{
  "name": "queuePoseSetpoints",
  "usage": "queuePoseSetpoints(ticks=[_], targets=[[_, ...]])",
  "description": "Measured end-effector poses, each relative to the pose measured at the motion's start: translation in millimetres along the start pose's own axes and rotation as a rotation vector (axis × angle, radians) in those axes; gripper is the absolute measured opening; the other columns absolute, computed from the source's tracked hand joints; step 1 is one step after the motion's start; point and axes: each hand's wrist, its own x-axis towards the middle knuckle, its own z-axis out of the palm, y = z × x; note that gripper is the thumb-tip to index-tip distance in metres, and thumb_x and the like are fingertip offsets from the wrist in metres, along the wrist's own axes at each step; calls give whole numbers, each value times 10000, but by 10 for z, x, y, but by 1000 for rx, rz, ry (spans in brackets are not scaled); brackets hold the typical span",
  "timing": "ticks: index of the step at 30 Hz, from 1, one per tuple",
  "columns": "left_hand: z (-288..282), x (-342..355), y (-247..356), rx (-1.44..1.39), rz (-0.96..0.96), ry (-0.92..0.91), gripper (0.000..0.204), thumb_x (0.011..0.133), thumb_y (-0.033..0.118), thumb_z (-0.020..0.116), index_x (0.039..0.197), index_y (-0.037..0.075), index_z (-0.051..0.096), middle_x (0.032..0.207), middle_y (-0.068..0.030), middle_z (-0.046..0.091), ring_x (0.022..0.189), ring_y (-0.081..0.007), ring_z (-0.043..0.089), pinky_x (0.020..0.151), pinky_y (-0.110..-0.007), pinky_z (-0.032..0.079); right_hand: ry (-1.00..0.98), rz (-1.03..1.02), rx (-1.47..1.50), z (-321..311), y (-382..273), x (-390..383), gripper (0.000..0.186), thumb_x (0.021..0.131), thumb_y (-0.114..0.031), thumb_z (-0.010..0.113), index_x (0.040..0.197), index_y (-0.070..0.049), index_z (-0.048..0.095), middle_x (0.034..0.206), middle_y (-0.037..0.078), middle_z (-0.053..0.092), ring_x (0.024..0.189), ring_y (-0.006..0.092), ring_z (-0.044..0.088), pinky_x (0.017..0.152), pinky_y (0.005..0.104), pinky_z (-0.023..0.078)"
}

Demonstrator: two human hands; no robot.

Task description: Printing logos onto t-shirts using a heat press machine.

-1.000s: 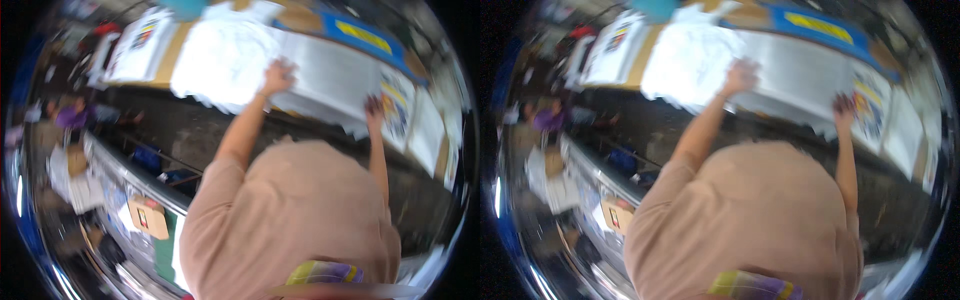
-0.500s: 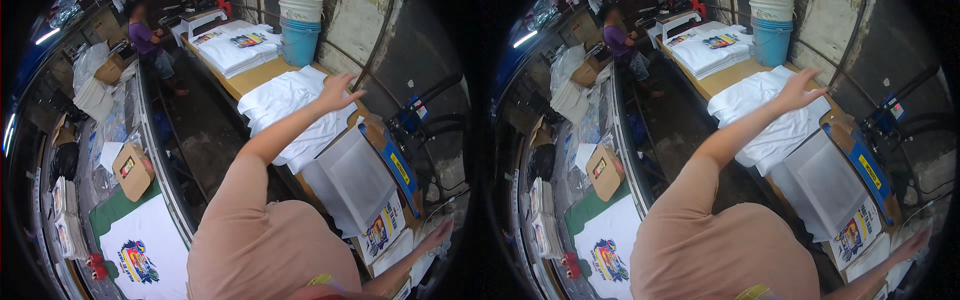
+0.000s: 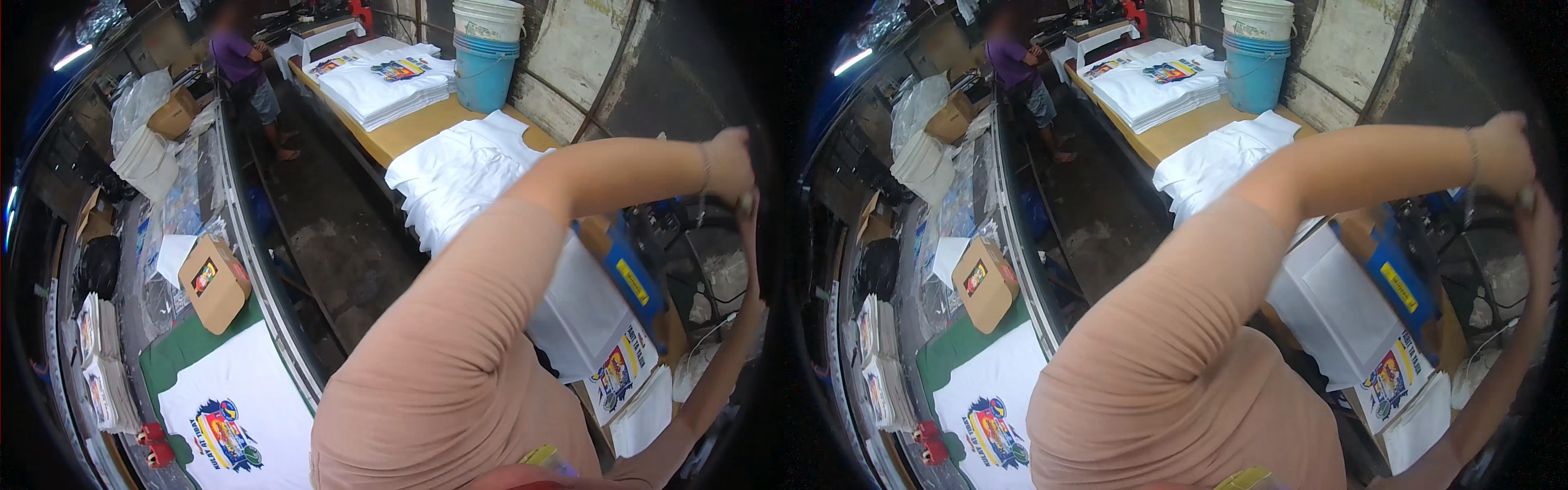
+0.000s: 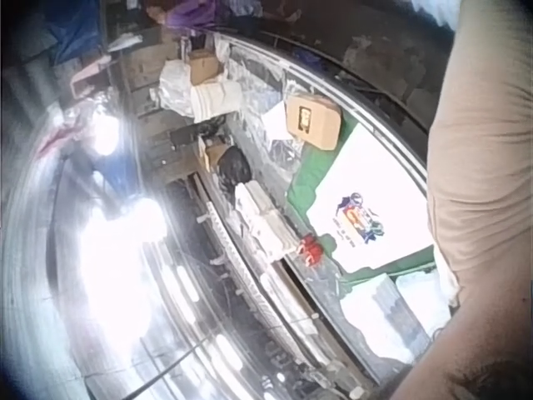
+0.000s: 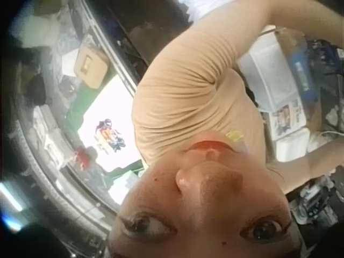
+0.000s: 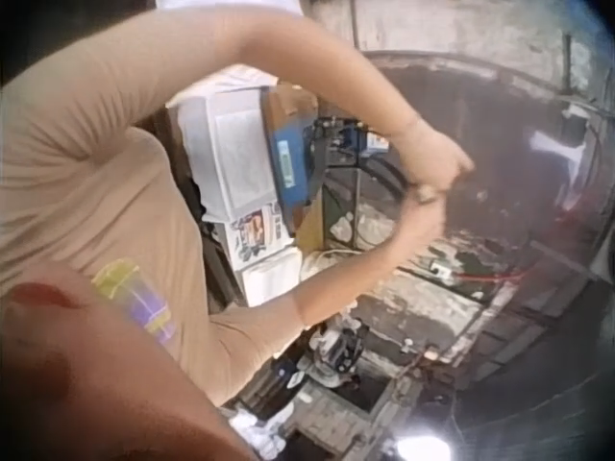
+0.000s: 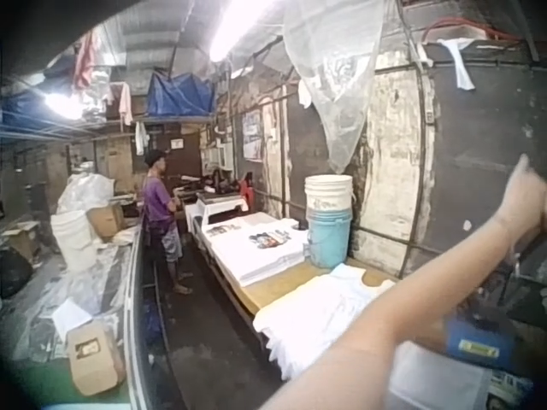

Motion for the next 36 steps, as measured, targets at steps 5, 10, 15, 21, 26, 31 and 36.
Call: queuePoseSetpoints(ticks=[5,10,15,21,26,31,36], targets=[[284,-1316,1057,-508,238,-115,215,623,347,656,630,132,663,638,-83,650,666,-276,641,622,-399,462,-479,-92,11,737,-418,-1425,304,652,-161,692,904,-2,635,866,213,624,824,367,605,700,431,465],[777,-2225,1791,-775,219,-511,209,574,328,674,617,124,676,633,-91,651,627,-277,644,549,-410,465,-697,-22,246,1639,-1044,-2072,224,678,-261,682,765,-54,678,732,189,644,736,365,640,662,447,508],[1262,-2739,2192,-829,161,-458,160,591,285,657,620,128,674,624,-73,645,597,-250,624,573,-381,436,-686,52,81,2315,-1119,-2463,222,675,-281,694,657,-63,660,658,175,638,655,350,646,612,433,519],[1594,-2986,2532,-704,165,-398,148,622,285,639,579,143,640,588,-32,625,555,-201,589,617,-347,395,-681,23,21,2696,-1108,-2693,201,662,-291,711,634,-98,661,617,137,640,582,313,645,567,402,520],[1499,-2935,2381,-805,209,-497,141,670,263,618,602,142,645,660,-58,653,664,-221,627,700,-343,430,-593,41,63,2756,-1110,-2762,199,646,-287,711,611,-104,639,600,126,631,580,306,639,562,396,508],[945,-2718,1719,-1102,91,-61,227,796,289,623,731,72,639,811,-85,670,884,-264,621,791,-349,447,-546,-18,183,2754,-1073,-2802,206,743,-243,663,878,-87,655,856,87,673,804,260,650,635,390,492],[-273,-3004,702,-818,-206,691,256,860,401,586,926,157,628,869,-30,614,845,-211,592,720,-357,463,-604,67,83,2749,-1090,-2798,219,623,-264,699,673,-69,614,595,126,609,559,309,614,570,400,484]])
